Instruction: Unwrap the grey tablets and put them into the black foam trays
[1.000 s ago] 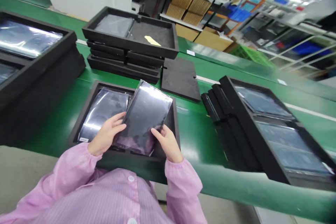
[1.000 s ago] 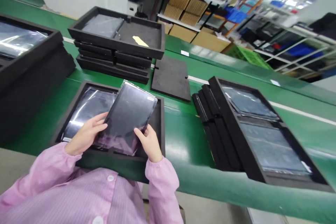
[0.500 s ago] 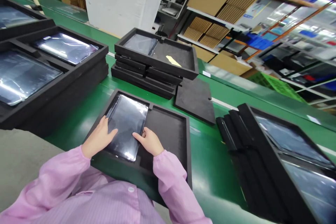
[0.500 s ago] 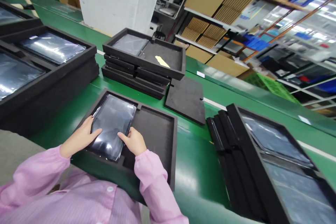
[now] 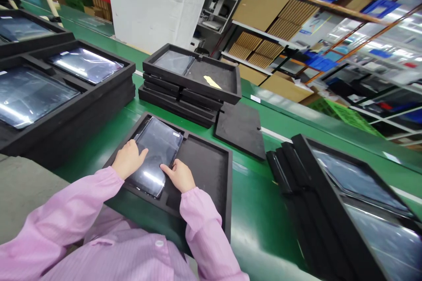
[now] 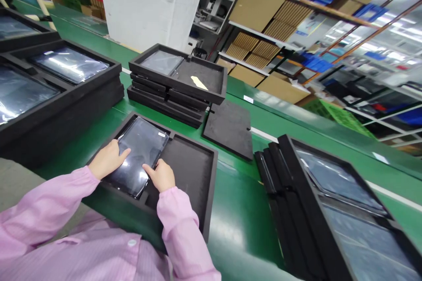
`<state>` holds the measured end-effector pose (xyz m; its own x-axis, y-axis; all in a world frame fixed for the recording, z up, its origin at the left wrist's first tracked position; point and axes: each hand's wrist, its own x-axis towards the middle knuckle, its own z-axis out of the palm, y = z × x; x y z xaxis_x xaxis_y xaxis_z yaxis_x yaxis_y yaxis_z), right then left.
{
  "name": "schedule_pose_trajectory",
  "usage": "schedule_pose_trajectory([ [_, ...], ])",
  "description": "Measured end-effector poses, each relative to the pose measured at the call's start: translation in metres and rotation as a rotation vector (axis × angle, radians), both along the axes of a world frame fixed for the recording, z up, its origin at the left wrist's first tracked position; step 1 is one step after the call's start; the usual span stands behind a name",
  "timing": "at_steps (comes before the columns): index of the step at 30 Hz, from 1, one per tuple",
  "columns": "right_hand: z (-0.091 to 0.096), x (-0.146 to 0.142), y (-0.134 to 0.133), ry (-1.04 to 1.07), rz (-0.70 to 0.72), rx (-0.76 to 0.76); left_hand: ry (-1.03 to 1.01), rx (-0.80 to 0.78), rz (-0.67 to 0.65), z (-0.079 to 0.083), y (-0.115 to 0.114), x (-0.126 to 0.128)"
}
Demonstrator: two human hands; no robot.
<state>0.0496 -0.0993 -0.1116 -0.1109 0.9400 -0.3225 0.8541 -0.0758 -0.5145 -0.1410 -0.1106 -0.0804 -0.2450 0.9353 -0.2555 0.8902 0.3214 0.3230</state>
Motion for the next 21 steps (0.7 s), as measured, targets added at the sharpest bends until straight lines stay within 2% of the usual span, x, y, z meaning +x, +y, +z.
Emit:
schedule_pose_trajectory([
  [3,0.0,-0.003,0.0,-0.046,0.013,0.017,0.048,0.03,0.058,0.001,0.01,0.002],
  [9,0.001,-0.011,-0.004,-0.14,0.058,0.032,-0.054,-0.016,0.132,0.013,0.027,-0.013],
  [13,0.005,-0.017,-0.001,-0.168,0.097,0.042,-0.079,-0.05,0.122,0.004,0.025,0.006],
  [17,0.009,-0.022,0.008,-0.162,0.149,0.046,-0.053,-0.013,0.171,-0.007,0.026,0.027],
  [21,0.01,-0.024,0.013,-0.162,0.165,0.072,-0.087,0.015,0.201,-0.007,0.03,0.02],
])
